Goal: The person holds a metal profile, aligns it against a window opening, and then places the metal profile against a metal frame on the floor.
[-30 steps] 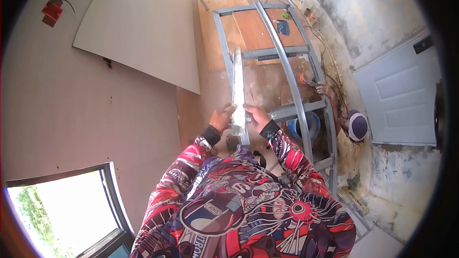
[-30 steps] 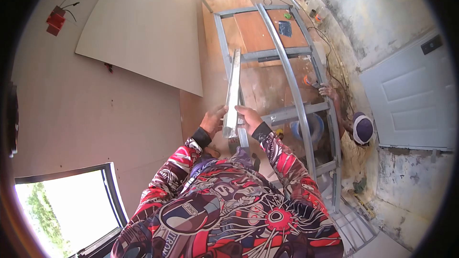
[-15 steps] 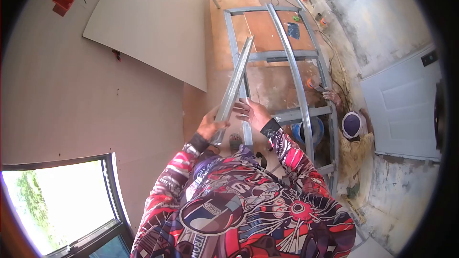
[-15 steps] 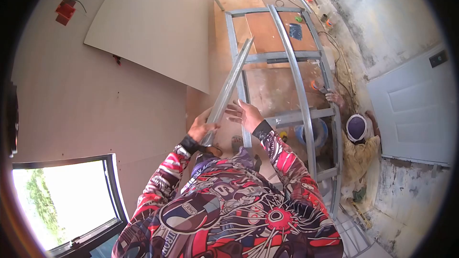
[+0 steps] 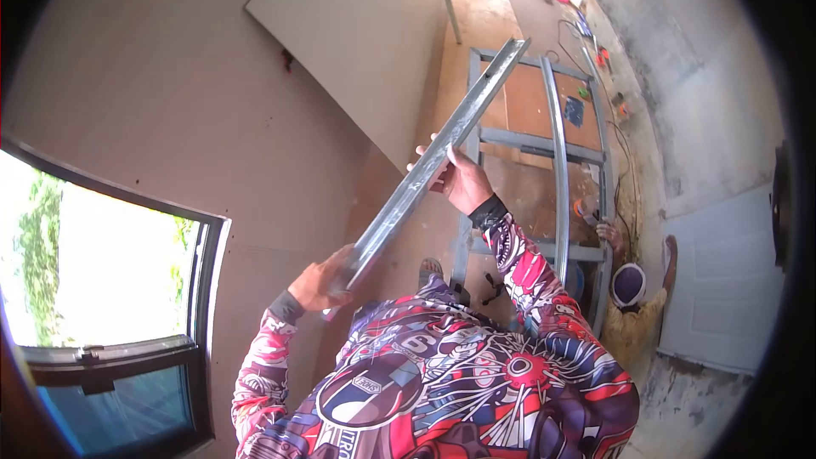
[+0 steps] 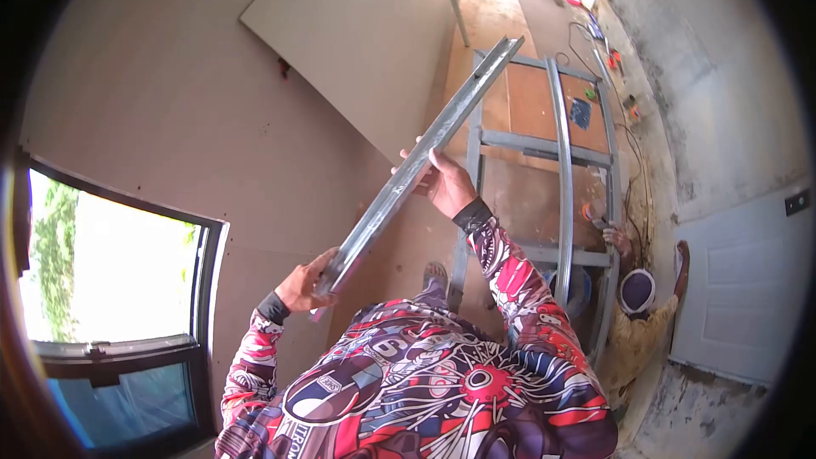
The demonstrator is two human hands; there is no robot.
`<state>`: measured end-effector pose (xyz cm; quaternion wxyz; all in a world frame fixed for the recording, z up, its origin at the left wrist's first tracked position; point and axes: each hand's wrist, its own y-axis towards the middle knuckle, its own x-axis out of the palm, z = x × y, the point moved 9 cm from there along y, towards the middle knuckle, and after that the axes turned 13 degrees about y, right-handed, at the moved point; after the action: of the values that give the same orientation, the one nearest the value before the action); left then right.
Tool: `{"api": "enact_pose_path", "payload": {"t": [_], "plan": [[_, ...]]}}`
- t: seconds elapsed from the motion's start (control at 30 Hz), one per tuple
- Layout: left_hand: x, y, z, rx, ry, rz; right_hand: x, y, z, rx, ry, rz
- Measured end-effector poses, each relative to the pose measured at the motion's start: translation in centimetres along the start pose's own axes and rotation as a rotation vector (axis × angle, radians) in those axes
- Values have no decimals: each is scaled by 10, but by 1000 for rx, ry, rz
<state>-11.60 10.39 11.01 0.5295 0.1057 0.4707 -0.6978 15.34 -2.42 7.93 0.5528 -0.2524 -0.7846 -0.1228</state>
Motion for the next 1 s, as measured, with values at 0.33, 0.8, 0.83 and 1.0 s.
{"api": "enact_pose_path", "payload": {"t": [0.33,0.8,0.83,1.0], "plan": [[-94,-147,43,-321,703,1144,141,23,47,45,-9,-318],[-53,-563,214,-1050,1871,1583,477,-111,153,305,-292,-1085],[-67,-594,202,-1098,1894,1612,510,-103,173,331,-302,-1108],[-83,-682,216,-1158,2057,1715,625,-124,207,146,-384,-1375]]}}
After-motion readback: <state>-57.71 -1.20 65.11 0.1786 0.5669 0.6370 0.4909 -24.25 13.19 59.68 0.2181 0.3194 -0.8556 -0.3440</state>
